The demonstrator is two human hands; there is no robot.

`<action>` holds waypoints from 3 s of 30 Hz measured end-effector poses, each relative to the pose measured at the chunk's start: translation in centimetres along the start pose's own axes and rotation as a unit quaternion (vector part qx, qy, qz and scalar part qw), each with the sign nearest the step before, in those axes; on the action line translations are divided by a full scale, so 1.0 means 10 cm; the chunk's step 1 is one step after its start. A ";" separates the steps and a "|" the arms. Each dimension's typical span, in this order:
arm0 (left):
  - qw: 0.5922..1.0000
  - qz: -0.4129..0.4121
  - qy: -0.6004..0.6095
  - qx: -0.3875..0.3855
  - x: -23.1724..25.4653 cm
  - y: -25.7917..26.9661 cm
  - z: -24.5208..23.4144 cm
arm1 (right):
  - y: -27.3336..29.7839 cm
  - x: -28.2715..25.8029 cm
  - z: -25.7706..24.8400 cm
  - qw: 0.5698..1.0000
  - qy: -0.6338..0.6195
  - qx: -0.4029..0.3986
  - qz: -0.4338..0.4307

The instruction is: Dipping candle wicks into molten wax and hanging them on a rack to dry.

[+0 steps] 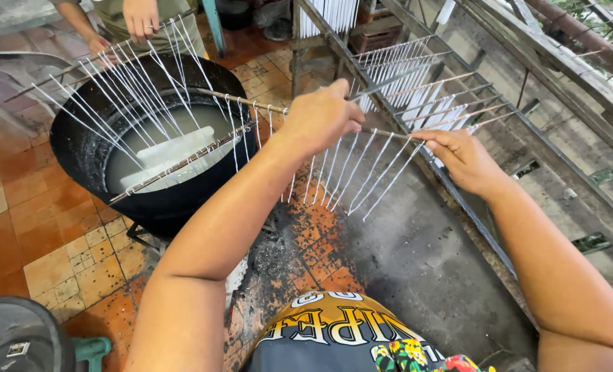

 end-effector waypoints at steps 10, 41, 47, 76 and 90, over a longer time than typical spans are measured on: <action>0.992 -0.086 0.062 -0.061 -0.29 0.40 -0.55 | 0.12 0.21 0.05 0.992 0.070 -0.043 0.097; 0.993 0.098 0.050 -0.032 -0.89 -0.35 -0.55 | 2.05 0.21 -0.79 0.931 -0.003 0.100 0.352; 0.988 0.076 0.130 -0.030 -0.11 -0.91 -0.39 | 2.63 0.25 -1.46 0.898 0.052 0.101 0.425; 0.955 0.053 0.288 -0.052 1.33 -3.21 2.33 | 4.68 2.95 -2.08 0.532 -0.358 0.611 0.464; 0.962 -0.043 0.245 -0.114 0.51 -2.50 4.07 | 4.80 6.10 -0.67 0.468 -0.420 0.559 0.541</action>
Point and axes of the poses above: each hand's wrist, its own y-axis away from the middle knuckle, its own z-axis out of the palm, x = y × z, the point moved 7 cm from there along -y, towards the middle knuckle, and after that the axes turned 8 degrees about -x, right-handed, at the moved point
